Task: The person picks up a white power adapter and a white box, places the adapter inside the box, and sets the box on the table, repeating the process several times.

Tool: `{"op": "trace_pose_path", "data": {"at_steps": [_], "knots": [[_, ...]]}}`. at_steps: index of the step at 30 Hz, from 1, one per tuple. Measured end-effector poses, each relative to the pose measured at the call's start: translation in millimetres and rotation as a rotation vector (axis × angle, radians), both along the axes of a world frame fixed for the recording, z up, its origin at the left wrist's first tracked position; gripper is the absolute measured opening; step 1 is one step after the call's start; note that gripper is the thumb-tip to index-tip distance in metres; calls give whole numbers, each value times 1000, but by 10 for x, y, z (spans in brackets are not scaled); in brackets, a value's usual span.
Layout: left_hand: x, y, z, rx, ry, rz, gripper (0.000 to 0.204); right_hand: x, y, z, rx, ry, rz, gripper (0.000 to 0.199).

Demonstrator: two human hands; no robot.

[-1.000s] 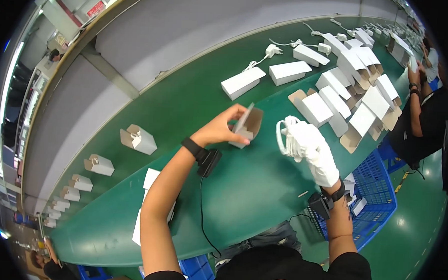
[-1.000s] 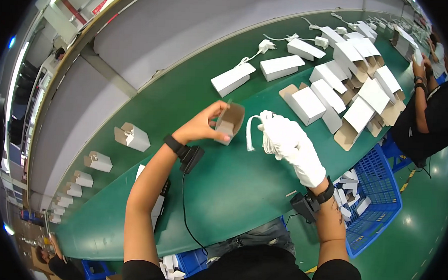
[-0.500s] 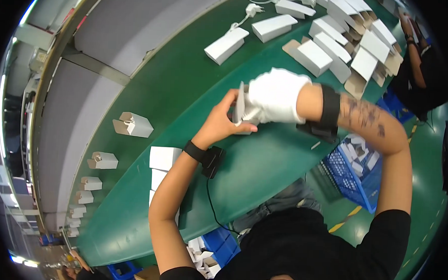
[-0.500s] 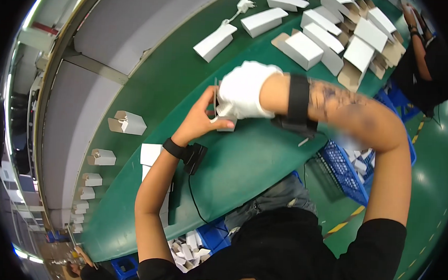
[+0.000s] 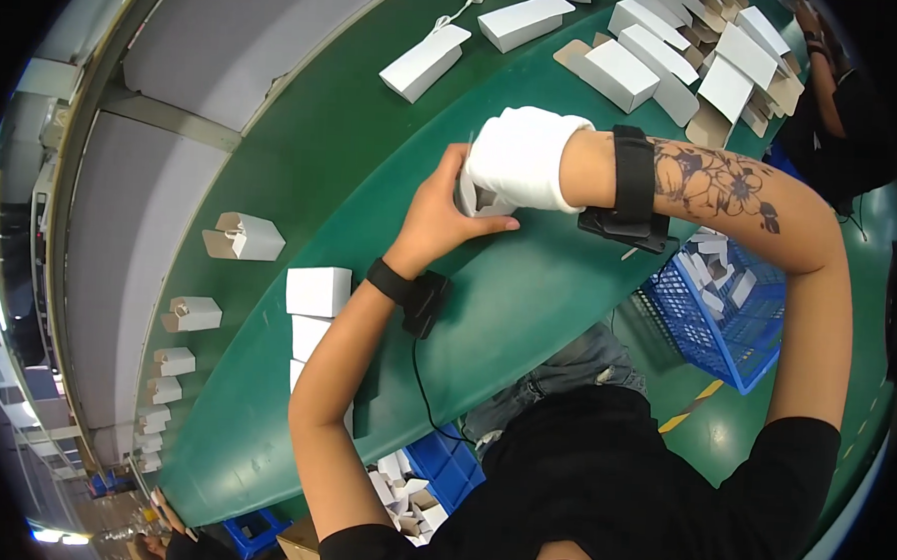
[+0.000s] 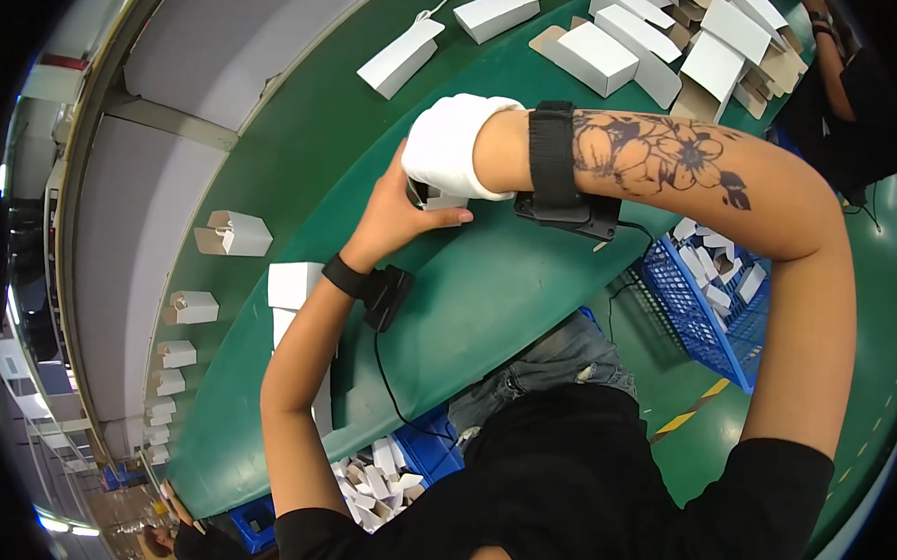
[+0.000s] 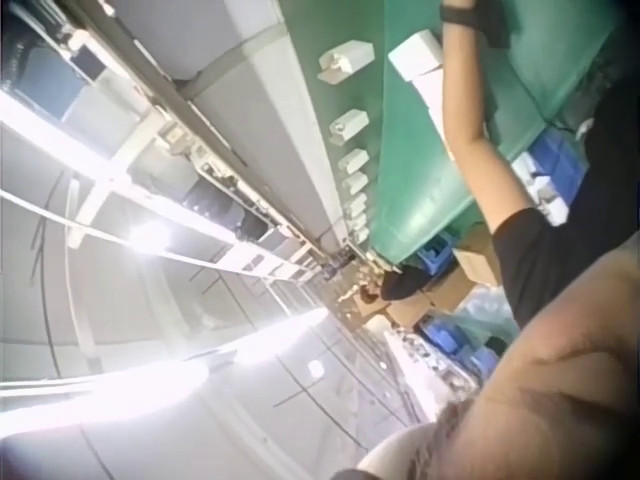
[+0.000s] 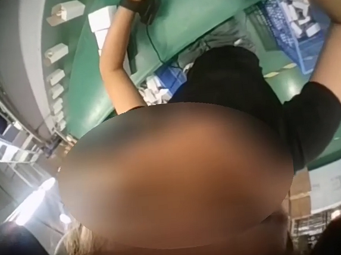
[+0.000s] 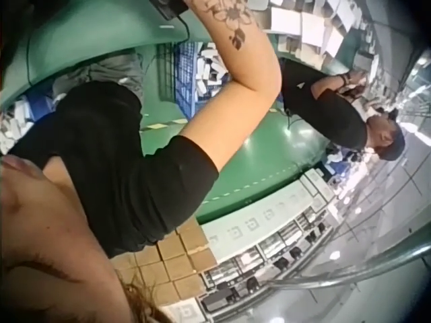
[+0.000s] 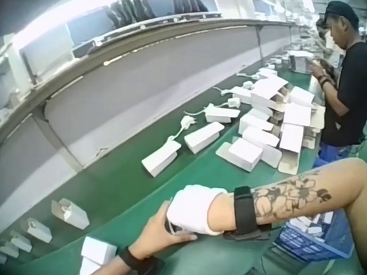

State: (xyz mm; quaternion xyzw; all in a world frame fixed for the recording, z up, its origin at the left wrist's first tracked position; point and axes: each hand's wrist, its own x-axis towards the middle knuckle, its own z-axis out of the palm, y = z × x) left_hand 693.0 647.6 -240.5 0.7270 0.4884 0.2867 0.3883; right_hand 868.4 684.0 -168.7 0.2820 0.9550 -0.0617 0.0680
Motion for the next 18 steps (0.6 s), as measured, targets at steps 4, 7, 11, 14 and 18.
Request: {"op": "trace_pose_path", "data": {"at_steps": [4,7,11,14,18], "knots": [[-1,0,-62,0,-32,1,77,153,107,69,-210,292,-83,17],[34,33,-38,-1,-13,23,76,228,77,-172,-108,515,-27,15],[125,13,-12,-12,49,35,75,131,89,-483,-272,466,-101,16],[83,66,0,5,89,37,74,68,194,-505,-405,398,-100,17],[-198,222,58,67,134,39,72,62,569,-380,-479,693,105,19]]}}
